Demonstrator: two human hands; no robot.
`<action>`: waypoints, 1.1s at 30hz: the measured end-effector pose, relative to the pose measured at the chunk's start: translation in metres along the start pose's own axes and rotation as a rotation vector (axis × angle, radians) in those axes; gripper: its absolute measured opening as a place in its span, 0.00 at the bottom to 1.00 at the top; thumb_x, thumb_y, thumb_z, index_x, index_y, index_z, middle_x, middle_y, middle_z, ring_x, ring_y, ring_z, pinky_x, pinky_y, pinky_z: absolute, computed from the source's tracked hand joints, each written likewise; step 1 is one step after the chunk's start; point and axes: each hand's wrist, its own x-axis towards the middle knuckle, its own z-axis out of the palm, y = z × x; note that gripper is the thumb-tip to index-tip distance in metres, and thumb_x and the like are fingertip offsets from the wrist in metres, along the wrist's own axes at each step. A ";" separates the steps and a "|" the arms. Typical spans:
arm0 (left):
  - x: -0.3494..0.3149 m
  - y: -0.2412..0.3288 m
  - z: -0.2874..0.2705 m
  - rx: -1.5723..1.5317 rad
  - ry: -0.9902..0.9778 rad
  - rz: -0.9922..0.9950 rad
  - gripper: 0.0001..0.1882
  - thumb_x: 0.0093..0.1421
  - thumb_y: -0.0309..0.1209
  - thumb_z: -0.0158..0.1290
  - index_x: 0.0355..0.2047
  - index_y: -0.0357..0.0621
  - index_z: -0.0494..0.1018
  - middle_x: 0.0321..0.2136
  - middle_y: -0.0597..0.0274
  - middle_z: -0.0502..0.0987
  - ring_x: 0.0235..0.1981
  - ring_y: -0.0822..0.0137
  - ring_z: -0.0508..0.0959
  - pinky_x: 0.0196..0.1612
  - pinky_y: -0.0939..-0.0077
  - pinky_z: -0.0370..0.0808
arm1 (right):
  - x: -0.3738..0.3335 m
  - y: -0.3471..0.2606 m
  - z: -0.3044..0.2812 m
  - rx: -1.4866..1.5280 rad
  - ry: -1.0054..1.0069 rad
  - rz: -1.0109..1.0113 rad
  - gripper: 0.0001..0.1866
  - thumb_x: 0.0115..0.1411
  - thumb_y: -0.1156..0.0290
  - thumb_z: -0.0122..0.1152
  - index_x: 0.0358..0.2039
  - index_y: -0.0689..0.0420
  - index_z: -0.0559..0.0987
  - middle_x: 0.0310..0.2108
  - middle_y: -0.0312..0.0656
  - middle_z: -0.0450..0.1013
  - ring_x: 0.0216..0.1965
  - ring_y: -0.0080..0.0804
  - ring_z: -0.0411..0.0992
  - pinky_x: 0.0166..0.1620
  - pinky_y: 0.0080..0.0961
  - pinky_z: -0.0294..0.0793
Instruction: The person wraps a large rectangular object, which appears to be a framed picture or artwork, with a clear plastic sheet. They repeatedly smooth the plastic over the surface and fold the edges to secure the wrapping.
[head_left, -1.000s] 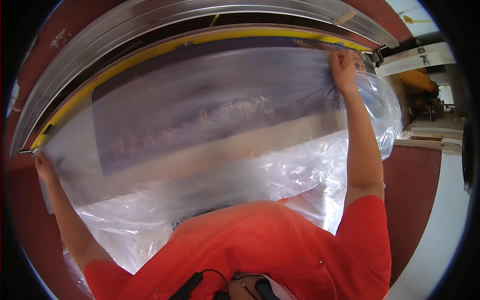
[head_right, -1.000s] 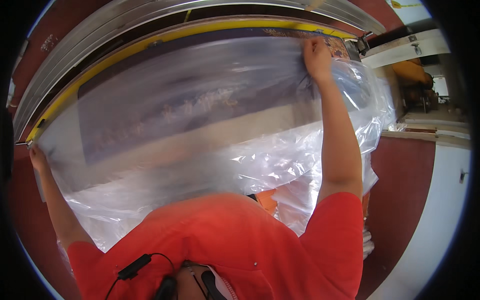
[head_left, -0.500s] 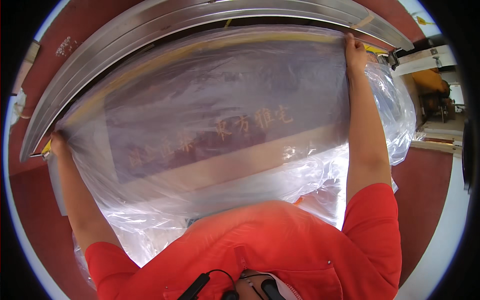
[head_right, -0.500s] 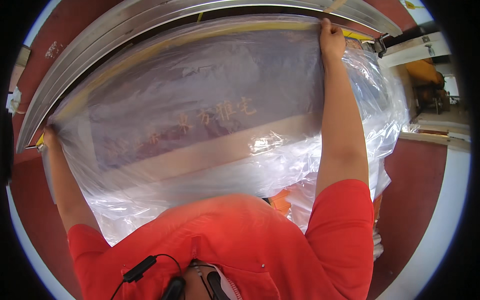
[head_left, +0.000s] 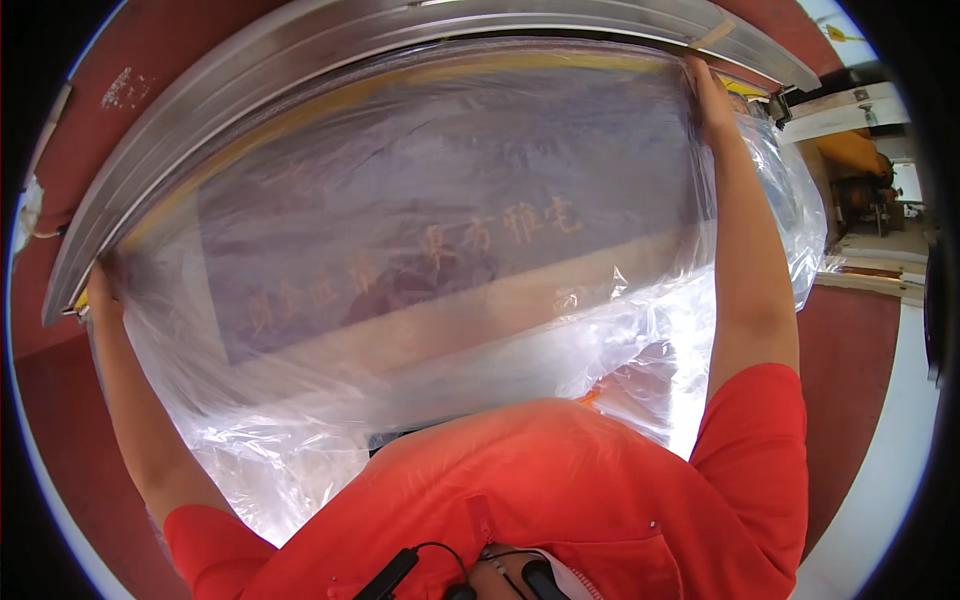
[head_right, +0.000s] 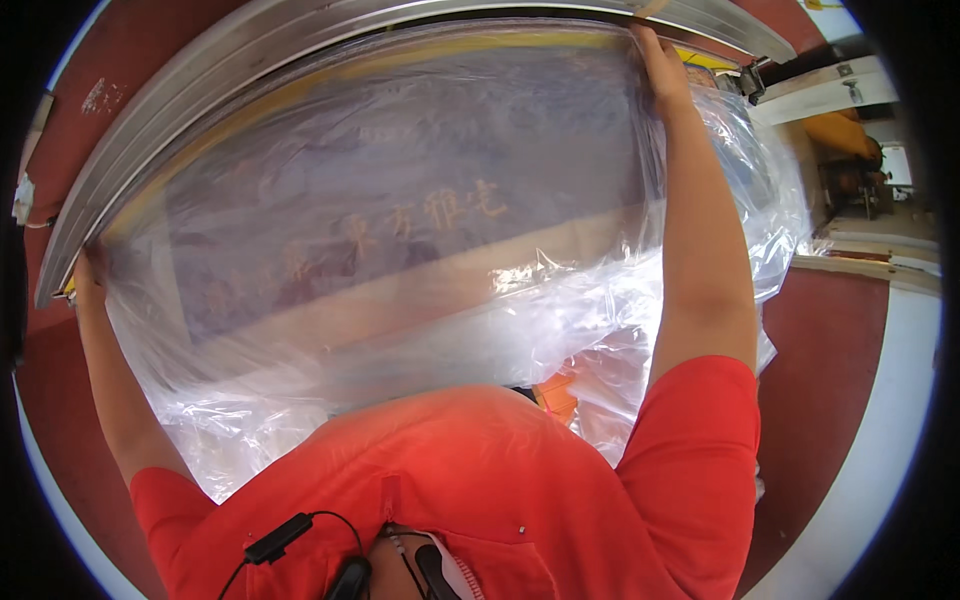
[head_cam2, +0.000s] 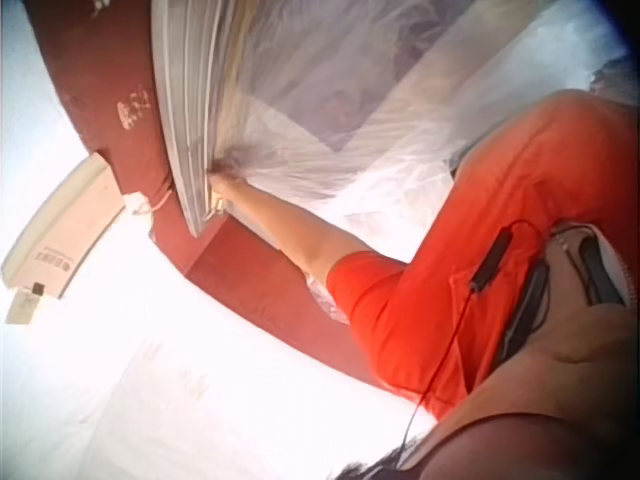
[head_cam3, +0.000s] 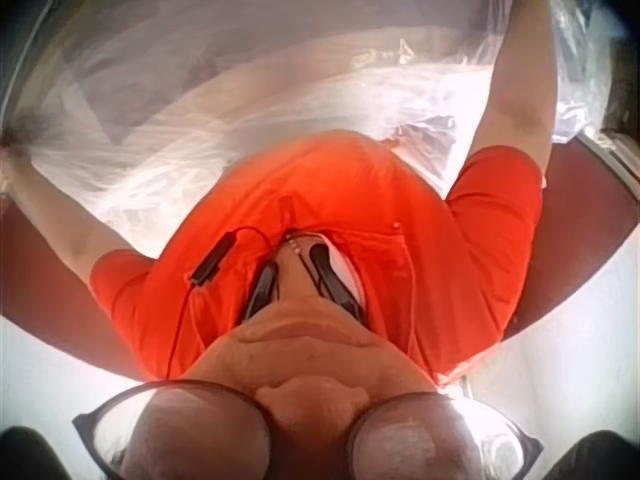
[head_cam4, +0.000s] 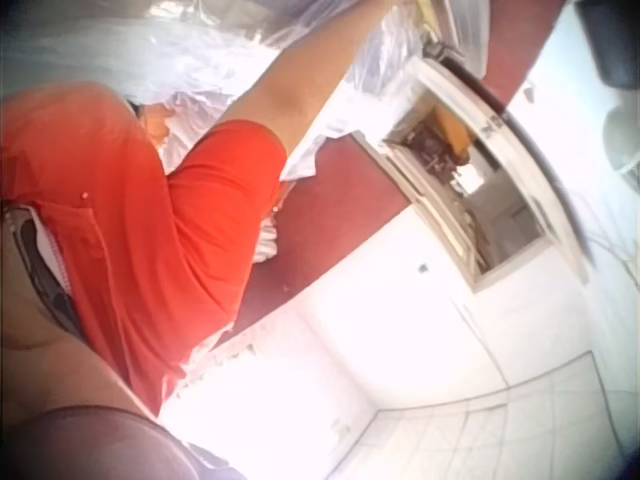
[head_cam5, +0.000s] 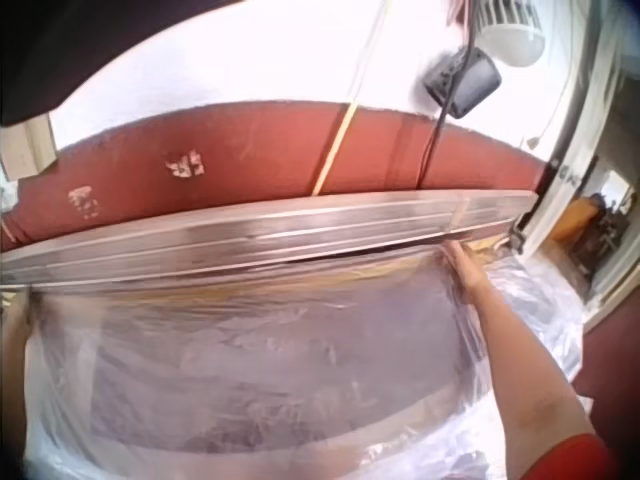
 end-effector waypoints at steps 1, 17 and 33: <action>-0.004 0.005 0.004 0.092 0.083 0.012 0.13 0.55 0.38 0.42 0.32 0.43 0.68 0.24 0.67 0.69 0.23 0.76 0.67 0.24 0.84 0.64 | -0.001 -0.004 0.000 -0.109 -0.051 -0.007 0.26 0.45 0.50 0.51 0.30 0.64 0.73 0.28 0.39 0.69 0.32 0.26 0.64 0.38 0.20 0.61; -0.137 0.073 0.121 1.355 -0.312 0.658 0.15 0.53 0.35 0.41 0.36 0.36 0.66 0.28 0.52 0.71 0.29 0.64 0.71 0.32 0.73 0.67 | -0.124 -0.067 0.069 0.255 -0.537 0.011 0.10 0.46 0.67 0.57 0.26 0.61 0.74 0.22 0.33 0.69 0.23 0.15 0.64 0.29 0.13 0.62; -0.311 0.074 0.310 0.170 -0.833 0.226 0.05 0.50 0.30 0.48 0.22 0.43 0.67 0.22 0.73 0.62 0.26 0.82 0.60 0.31 0.88 0.58 | -0.153 -0.072 0.057 -0.391 -0.651 -0.662 0.13 0.44 0.57 0.58 0.21 0.54 0.71 0.11 0.36 0.64 0.16 0.27 0.64 0.21 0.21 0.62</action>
